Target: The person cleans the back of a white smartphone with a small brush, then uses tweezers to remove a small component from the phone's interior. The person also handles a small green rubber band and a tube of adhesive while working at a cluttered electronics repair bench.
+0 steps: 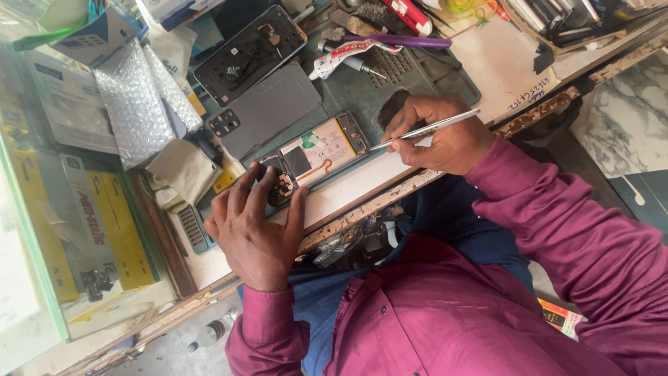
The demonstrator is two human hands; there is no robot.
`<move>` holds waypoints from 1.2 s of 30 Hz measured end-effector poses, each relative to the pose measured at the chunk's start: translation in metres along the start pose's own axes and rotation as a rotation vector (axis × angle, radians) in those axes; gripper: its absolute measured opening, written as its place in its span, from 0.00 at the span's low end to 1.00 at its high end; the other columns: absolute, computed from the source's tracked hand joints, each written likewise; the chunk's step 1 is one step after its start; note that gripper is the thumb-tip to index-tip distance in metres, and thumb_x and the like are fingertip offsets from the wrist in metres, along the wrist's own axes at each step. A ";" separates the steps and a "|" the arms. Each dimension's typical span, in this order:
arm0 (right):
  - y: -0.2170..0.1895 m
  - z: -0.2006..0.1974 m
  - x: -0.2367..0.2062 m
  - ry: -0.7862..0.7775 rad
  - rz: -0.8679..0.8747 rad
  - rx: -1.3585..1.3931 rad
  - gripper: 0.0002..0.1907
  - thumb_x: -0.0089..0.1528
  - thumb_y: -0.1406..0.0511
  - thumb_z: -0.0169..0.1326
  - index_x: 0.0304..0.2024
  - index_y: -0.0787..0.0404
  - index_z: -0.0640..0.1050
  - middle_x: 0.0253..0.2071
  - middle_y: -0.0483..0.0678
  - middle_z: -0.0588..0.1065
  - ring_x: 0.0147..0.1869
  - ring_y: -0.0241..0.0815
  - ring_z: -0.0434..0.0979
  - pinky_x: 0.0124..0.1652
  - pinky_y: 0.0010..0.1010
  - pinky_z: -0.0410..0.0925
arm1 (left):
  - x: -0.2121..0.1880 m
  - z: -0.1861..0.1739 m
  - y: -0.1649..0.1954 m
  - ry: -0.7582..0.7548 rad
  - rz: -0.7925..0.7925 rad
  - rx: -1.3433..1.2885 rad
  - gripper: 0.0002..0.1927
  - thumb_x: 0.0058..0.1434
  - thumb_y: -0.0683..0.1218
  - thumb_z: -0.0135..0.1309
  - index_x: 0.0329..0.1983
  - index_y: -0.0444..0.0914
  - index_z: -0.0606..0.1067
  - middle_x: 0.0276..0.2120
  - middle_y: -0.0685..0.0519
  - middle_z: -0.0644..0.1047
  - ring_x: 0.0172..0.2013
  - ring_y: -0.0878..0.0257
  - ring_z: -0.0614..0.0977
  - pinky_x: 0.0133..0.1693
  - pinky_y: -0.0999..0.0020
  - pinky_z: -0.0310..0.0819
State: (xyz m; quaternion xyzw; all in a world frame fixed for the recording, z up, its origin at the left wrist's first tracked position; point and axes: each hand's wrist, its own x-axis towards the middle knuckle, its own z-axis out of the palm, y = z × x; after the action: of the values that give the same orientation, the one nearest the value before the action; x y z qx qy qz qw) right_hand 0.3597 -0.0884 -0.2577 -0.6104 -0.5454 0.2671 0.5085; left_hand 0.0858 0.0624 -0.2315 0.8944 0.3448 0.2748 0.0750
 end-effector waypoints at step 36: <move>0.001 0.000 -0.003 0.006 0.016 0.018 0.08 0.64 0.73 0.58 0.37 0.64 0.70 0.42 0.51 0.81 0.43 0.35 0.82 0.42 0.27 0.77 | -0.001 0.000 -0.001 -0.005 0.001 0.007 0.26 0.60 0.61 0.66 0.56 0.45 0.81 0.59 0.54 0.79 0.55 0.53 0.75 0.56 0.56 0.59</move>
State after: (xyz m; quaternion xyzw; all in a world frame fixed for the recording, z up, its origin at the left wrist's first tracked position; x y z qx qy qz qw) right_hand 0.3592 -0.0910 -0.2591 -0.6110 -0.5364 0.2741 0.5135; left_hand 0.0842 0.0628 -0.2320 0.8955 0.3452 0.2714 0.0728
